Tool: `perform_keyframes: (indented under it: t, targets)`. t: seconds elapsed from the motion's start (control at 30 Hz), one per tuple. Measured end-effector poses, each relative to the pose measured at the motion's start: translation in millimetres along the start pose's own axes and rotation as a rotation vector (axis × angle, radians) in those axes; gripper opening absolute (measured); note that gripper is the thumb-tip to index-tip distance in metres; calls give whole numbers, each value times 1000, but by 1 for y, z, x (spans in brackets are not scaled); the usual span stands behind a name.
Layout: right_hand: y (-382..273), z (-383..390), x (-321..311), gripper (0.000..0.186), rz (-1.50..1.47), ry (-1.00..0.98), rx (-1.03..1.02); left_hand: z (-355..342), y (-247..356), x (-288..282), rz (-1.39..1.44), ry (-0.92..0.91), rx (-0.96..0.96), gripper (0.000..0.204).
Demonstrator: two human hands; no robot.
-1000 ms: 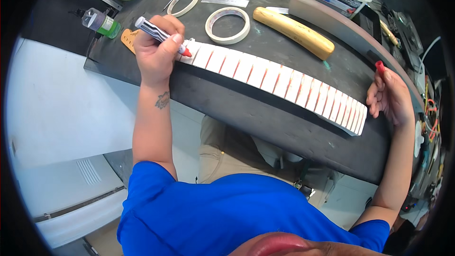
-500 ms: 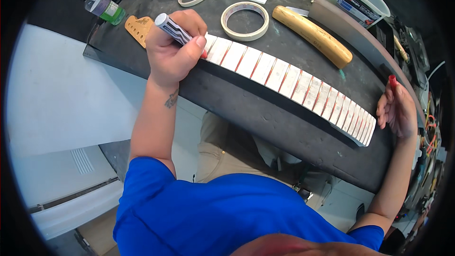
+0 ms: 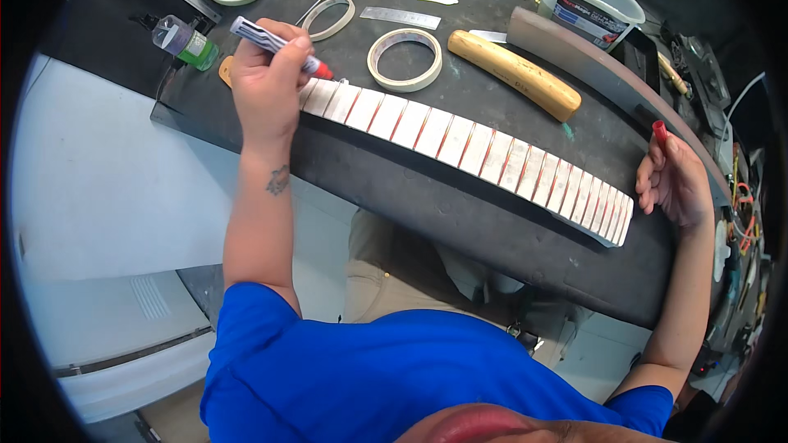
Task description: The person uses a long sanding block to level guitar frets, marks the frets with a red marker, and then uses a hand file to refine the fret ends and edges.
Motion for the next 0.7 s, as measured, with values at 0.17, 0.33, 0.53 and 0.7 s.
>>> perform_keyframes:
  t: [0.17,0.33,0.53,0.7]
  targets:
    - [5,-5,-19,35,-135,-70,6,-5,-17,-19,216,-349,177,7]
    - [5,-6,-25,36,-178,-72,18,2,-14,-19,159,-430,264,13]
    - [3,-10,-28,35,-171,-99,9,3,-10,-17,117,-482,284,15]
    - [3,-11,-26,34,-173,-96,0,3,-8,-13,76,-483,295,14]
Point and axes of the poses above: each hand's wrist, its own z-axis away from the middle knuckle, its own x-axis out of the palm, y = z × x, the point moved 3 cm from there along -z, towards the middle knuckle, and after that the axes turned 6 degrees about y, right-handed, at the moved point
